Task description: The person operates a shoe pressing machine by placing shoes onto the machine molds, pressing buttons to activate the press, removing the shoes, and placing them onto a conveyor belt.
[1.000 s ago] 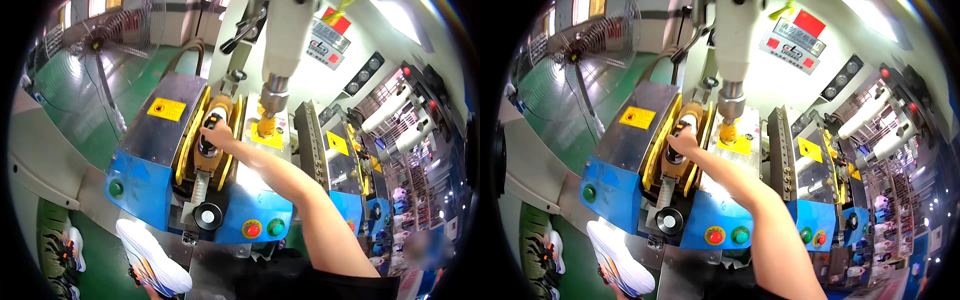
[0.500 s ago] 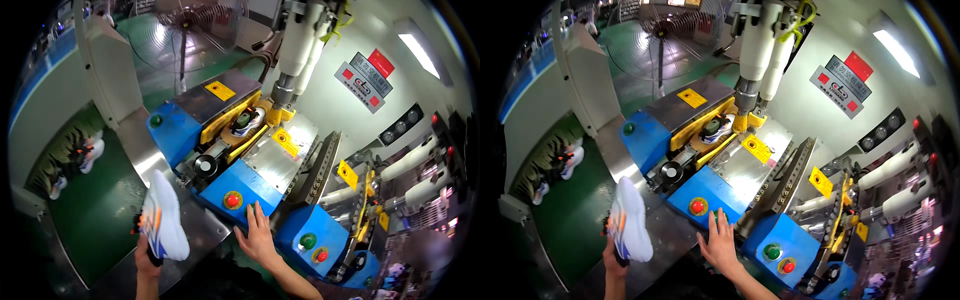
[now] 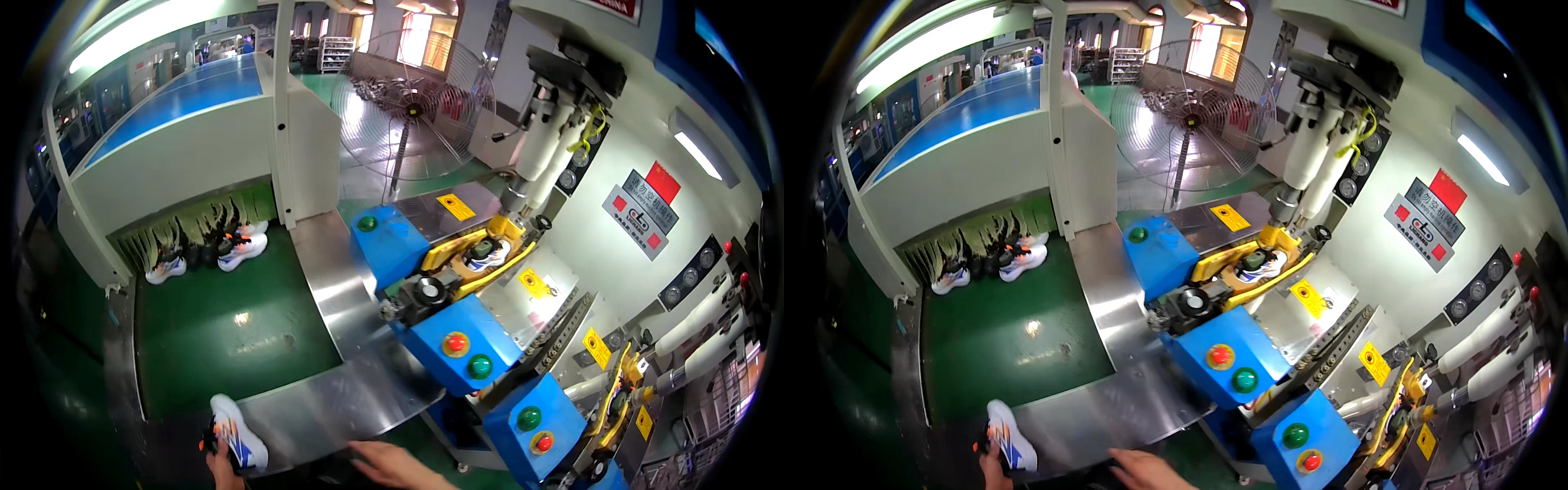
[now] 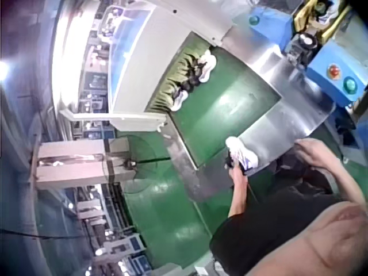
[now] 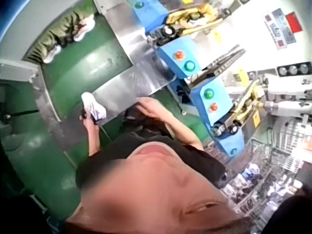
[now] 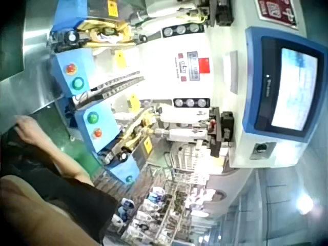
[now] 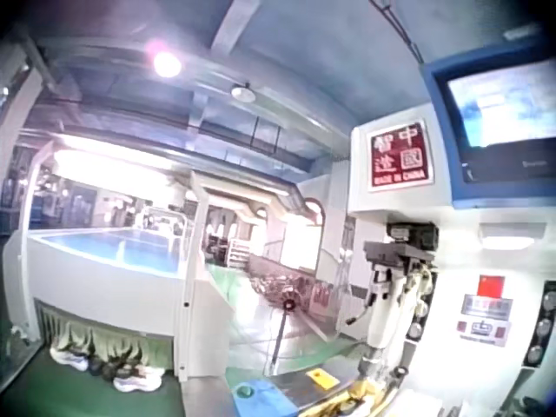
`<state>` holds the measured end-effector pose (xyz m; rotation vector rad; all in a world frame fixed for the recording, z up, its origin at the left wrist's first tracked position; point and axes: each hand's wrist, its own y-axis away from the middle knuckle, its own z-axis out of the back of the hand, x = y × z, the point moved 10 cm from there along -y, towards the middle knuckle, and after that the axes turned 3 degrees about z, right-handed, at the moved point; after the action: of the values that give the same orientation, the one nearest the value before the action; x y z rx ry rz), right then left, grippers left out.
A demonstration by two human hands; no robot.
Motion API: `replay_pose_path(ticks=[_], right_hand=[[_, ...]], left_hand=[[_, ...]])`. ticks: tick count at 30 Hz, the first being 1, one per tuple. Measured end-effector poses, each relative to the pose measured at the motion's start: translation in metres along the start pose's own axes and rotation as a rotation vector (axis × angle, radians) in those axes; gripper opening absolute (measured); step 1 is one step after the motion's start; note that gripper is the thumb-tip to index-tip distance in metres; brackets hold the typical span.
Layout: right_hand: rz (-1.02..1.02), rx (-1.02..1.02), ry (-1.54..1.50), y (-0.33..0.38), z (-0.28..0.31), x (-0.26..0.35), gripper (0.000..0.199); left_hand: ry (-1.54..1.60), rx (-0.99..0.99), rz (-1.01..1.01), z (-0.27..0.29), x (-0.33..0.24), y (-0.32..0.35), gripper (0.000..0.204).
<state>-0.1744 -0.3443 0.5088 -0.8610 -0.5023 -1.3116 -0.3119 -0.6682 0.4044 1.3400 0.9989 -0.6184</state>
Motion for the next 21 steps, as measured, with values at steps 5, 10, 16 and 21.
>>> replay_pose_path(ticks=[5, 10, 16, 21], right_hand=[[-0.573, -0.102, -0.148, -0.006, -0.056, -0.103, 0.03], [-0.639, 0.09, -0.496, -0.116, -0.169, -0.061, 0.035], [-0.313, 0.432, -0.061, -0.364, -0.318, -0.111, 0.043], [0.466, 0.456, 0.201, -0.643, -0.443, -0.042, 0.073]], left_hand=[[-0.331, -0.175, -0.515, 0.136, 0.023, -0.105, 0.065], [-0.501, -0.027, -0.148, 0.137, 0.045, -0.166, 0.078], [-0.477, -0.117, -0.454, 0.127, -0.108, -0.274, 0.078], [-1.097, -0.368, -0.69, 0.157, -0.081, -0.429, 0.069]])
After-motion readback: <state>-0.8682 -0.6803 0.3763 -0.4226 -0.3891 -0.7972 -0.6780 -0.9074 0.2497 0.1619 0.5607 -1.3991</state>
